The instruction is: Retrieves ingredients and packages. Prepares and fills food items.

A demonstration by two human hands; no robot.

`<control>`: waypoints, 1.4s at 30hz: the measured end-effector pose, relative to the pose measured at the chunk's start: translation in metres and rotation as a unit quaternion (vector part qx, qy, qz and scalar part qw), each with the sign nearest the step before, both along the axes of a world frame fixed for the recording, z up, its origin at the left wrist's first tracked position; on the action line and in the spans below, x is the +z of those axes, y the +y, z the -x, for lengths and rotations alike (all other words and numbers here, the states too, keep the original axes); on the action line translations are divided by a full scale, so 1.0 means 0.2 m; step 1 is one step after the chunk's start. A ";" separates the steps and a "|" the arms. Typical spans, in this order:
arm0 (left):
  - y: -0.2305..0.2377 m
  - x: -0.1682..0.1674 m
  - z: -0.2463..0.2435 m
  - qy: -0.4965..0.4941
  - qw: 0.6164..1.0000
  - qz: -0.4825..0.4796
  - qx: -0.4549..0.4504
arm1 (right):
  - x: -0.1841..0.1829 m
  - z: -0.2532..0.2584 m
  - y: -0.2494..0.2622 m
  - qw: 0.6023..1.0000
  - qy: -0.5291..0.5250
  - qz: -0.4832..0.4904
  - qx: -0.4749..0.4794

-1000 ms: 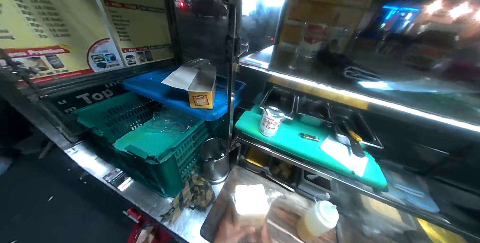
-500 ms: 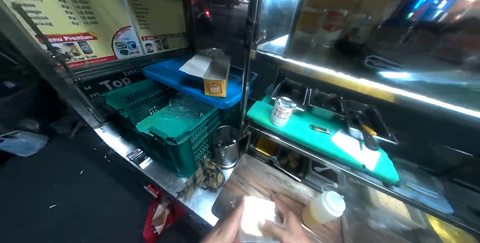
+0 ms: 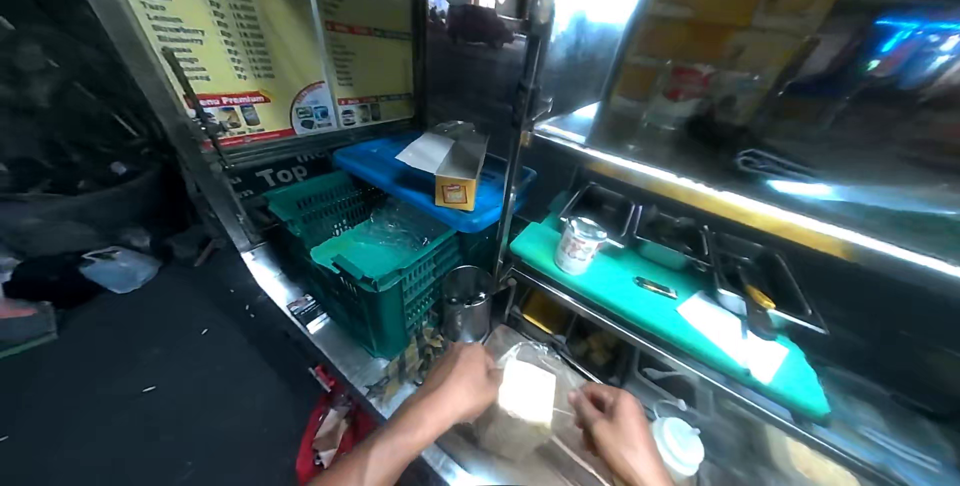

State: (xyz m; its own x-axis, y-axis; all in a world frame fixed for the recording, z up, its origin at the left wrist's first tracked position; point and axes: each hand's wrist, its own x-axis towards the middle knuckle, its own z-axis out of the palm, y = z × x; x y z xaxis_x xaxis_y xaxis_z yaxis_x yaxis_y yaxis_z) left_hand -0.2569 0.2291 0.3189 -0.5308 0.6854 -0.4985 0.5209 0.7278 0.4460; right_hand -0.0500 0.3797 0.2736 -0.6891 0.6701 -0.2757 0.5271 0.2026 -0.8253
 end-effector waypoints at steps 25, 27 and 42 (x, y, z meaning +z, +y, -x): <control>0.02 -0.18 -0.17 -0.227 0.876 -0.410 0.114 | -0.05 0.29 -0.03 0.959 0.034 -0.075 0.273; 0.04 -0.14 -0.19 -0.225 0.852 -0.457 0.123 | -0.01 0.32 -0.05 0.961 -0.003 -0.101 0.256; 0.05 -0.59 0.05 -0.195 0.911 -0.332 -0.145 | -0.08 0.32 -0.14 0.982 0.030 -0.164 0.083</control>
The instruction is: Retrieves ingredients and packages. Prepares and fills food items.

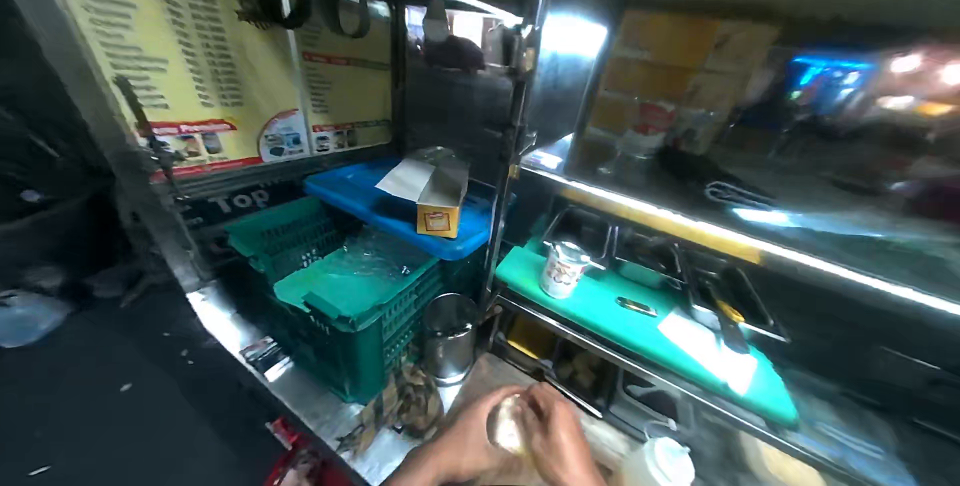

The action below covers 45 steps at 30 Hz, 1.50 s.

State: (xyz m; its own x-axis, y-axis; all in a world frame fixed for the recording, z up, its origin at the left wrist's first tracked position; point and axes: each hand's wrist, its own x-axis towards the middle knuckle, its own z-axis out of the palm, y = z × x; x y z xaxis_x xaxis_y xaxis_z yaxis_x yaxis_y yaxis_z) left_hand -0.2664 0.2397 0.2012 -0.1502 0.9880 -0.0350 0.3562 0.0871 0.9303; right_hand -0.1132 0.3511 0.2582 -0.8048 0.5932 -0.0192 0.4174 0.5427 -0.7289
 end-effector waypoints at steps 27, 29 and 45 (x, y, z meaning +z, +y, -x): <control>0.07 -0.10 0.22 -0.055 0.981 -0.045 -0.181 | 0.03 0.10 -0.21 0.964 -0.026 0.021 -0.262; 0.07 -0.09 0.21 -0.006 0.986 -0.032 -0.163 | 0.05 0.11 -0.21 0.951 -0.021 0.064 -0.302; 0.17 0.00 0.31 -0.042 0.974 -0.016 -0.222 | 0.07 0.05 -0.34 0.944 0.056 -0.033 -0.325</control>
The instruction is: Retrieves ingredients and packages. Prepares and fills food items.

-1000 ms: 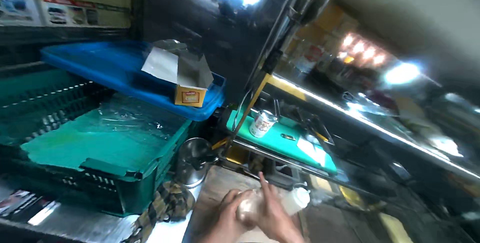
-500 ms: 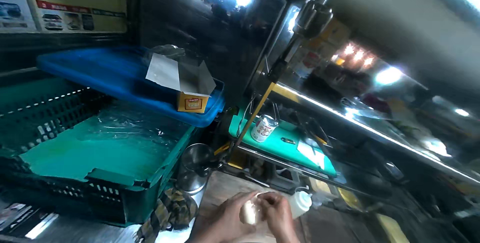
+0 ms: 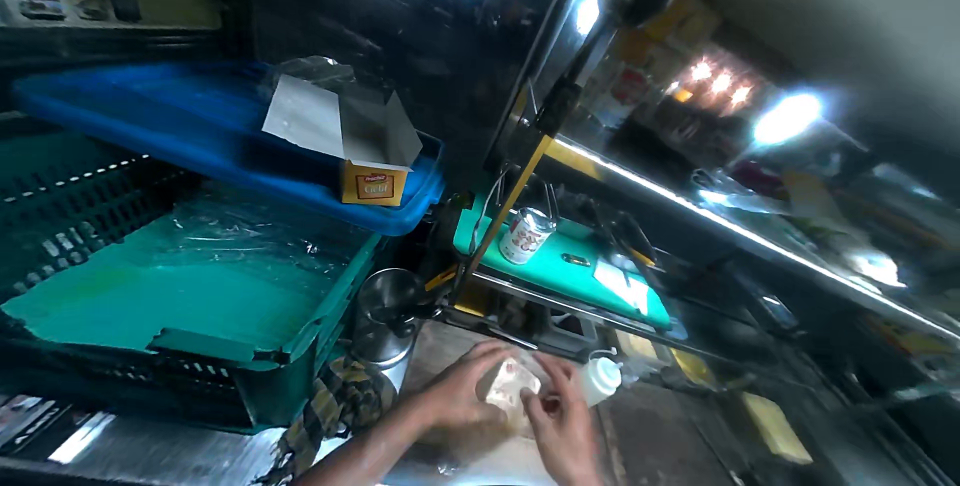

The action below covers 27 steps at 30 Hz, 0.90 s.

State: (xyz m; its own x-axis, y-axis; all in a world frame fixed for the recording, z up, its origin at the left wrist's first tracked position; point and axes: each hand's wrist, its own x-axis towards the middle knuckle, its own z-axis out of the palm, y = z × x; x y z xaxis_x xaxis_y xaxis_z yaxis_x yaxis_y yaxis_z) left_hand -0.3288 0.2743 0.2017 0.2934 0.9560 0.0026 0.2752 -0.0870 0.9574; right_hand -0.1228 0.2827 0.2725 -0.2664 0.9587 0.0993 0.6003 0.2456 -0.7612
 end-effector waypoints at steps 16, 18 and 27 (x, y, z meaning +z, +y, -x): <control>0.08 -0.01 -0.05 0.034 0.997 -0.035 -0.062 | -0.09 0.01 0.07 0.992 -0.116 0.036 0.019; 0.15 -0.03 -0.07 0.037 0.990 -0.056 -0.120 | -0.11 0.01 0.06 0.995 -0.100 0.006 0.007; -0.25 -0.04 -0.53 0.038 0.924 -0.007 0.380 | -0.15 0.07 -0.01 0.986 -0.122 -0.109 -0.009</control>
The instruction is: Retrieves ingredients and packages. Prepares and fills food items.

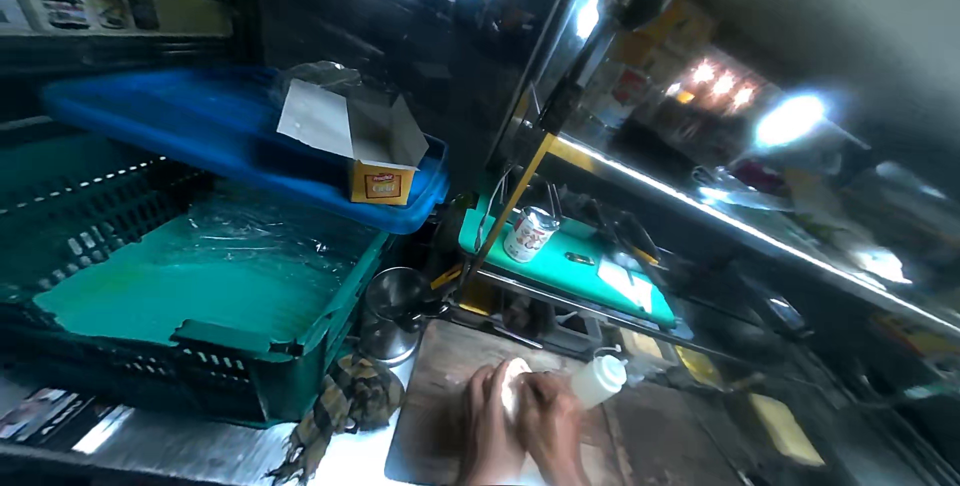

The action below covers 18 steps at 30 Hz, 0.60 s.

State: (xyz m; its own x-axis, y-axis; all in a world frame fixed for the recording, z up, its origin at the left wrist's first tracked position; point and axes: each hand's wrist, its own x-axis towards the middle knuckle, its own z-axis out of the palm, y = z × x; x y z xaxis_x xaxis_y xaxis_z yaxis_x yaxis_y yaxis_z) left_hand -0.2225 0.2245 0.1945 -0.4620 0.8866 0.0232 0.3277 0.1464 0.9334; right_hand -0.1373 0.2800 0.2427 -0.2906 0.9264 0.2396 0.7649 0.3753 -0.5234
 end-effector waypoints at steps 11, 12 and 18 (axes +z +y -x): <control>0.30 0.00 0.52 0.018 0.908 0.044 -0.415 | 0.01 -0.09 0.10 0.985 0.018 -0.029 0.167; 0.31 -0.01 0.49 -0.003 0.909 0.034 -0.415 | 0.02 -0.09 0.10 0.987 0.016 -0.028 0.154; -0.08 -0.04 -0.01 -0.008 0.999 -0.043 0.020 | 0.03 -0.02 0.03 0.998 0.004 -0.004 0.067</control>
State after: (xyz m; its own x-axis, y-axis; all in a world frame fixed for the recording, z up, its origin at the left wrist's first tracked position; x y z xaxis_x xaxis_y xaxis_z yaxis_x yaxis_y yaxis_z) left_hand -0.2213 0.2092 0.1867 -0.4987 0.8620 0.0911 0.3081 0.0780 0.9481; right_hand -0.1326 0.2857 0.2484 -0.4092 0.8776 0.2498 0.7042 0.4779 -0.5251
